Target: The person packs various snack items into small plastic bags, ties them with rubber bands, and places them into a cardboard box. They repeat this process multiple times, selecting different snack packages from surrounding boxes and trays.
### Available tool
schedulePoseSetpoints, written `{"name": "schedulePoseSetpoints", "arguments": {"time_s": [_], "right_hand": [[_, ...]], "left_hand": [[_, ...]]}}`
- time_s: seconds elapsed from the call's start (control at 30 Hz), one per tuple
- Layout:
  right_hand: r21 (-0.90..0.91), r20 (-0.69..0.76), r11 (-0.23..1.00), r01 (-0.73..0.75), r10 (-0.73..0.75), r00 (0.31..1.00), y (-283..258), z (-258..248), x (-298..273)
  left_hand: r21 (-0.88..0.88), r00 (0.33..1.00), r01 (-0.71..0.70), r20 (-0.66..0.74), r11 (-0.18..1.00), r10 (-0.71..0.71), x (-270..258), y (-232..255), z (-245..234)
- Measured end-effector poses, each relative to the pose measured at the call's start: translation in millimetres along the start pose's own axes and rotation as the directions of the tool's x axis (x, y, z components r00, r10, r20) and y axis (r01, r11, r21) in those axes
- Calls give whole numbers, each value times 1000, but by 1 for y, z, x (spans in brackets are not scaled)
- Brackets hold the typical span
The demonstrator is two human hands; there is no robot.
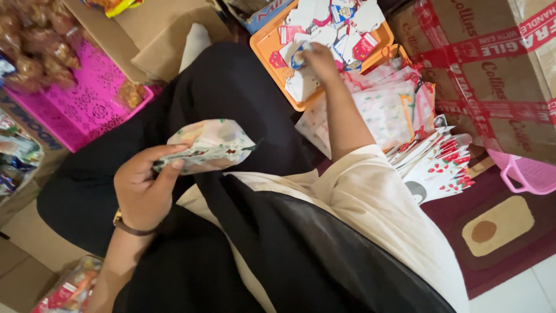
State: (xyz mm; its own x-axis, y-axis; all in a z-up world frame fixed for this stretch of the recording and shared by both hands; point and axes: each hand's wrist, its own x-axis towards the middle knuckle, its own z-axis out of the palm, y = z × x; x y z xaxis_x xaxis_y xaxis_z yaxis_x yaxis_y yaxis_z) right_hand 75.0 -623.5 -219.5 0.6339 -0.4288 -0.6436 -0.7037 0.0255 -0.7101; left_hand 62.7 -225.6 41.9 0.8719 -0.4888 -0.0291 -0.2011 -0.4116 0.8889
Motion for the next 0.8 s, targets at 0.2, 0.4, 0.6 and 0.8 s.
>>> {"name": "schedulePoseSetpoints", "arguments": {"time_s": [0.2, 0.4, 0.6, 0.8], "right_hand": [[786, 149, 615, -64, -88, 985, 15, -17, 4], [723, 176, 677, -138, 12, 984, 5, -13, -16], [673, 64, 717, -182, 188, 980, 17, -1, 9], [319, -35, 948, -18, 31, 999, 7, -8, -16]], "left_hand": [[-21, 999, -31, 15, 999, 32, -1, 0, 1], [-29, 999, -32, 16, 999, 33, -8, 1, -3], [-85, 998, -55, 8, 995, 56, -18, 2, -9], [-47, 995, -20, -102, 999, 15, -31, -13, -13]]}}
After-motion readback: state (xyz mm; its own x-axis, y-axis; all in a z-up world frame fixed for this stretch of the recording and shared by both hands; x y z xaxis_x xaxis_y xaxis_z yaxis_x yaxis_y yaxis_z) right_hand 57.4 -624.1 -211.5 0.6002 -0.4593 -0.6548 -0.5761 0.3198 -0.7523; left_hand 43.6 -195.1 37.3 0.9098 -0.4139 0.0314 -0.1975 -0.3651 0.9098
